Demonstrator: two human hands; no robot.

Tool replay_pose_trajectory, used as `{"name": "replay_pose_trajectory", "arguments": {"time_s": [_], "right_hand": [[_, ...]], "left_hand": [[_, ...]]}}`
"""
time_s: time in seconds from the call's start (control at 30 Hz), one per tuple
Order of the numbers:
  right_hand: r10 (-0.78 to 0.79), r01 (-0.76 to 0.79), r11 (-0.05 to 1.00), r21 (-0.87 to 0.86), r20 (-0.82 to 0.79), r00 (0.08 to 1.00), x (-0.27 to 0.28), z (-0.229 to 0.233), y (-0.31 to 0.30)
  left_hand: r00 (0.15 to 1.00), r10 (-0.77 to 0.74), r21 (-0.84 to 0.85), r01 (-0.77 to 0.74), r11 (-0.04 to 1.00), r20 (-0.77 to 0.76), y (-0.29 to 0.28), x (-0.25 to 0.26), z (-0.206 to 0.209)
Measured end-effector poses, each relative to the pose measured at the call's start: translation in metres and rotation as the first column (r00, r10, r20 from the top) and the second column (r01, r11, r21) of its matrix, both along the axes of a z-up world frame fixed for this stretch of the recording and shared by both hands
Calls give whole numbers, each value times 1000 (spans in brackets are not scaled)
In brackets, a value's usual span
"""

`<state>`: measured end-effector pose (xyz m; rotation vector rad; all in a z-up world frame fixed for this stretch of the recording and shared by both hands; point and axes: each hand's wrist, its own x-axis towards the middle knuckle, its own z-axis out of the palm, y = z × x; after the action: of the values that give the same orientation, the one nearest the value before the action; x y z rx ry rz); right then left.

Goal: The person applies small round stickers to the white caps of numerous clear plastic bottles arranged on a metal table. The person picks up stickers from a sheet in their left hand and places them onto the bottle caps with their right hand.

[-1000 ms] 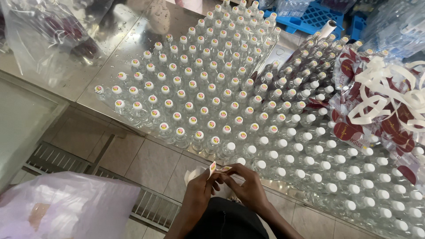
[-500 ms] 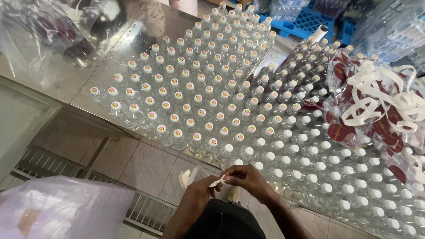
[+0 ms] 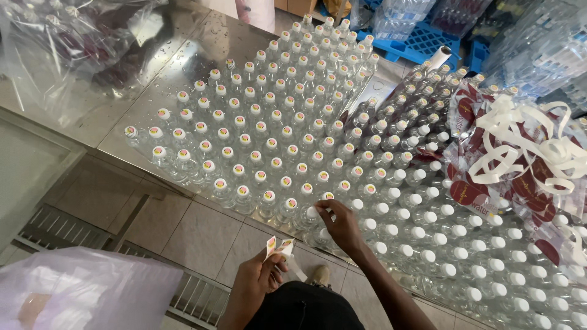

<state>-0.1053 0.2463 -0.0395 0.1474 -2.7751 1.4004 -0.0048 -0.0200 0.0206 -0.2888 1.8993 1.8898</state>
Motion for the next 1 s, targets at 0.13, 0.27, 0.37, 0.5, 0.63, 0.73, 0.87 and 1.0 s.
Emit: {"name": "replay_pose_trajectory", "arguments": {"time_s": [0.13,0.27,0.37,0.5,0.63,0.73,0.87,1.0], "right_hand": [[14,-12,999,31,-45,999,0,-7,2],[86,-80,995,62,-96,992,1,-5,4],[162,-142,983,113,-188,969,2,-5,3],[242,-186,959,215,-275,931,3,-6,4],[282,-201,946,256,-337,898,3,-2,6],[337,-223,896,384,-260,905,11,5,9],[454,-215,668,712,-161,877,28,14,4],[454,-129,568,813,-178,873,40,28,-3]], "left_hand": [[982,98,219,-133,967,163,0,2,-7],[997,49,95,-54,994,57,2,1,-8],[998,-38,-50,36,998,-43,1,-1,-7],[998,-40,-63,37,997,-58,-4,-2,-14],[997,-30,-51,27,998,-65,-6,-6,-5],[986,-68,-85,56,995,-151,-8,-6,-13],[986,-105,-129,88,988,-131,-11,-7,-6],[988,-93,-216,65,974,-122,-16,-6,-19]]}}
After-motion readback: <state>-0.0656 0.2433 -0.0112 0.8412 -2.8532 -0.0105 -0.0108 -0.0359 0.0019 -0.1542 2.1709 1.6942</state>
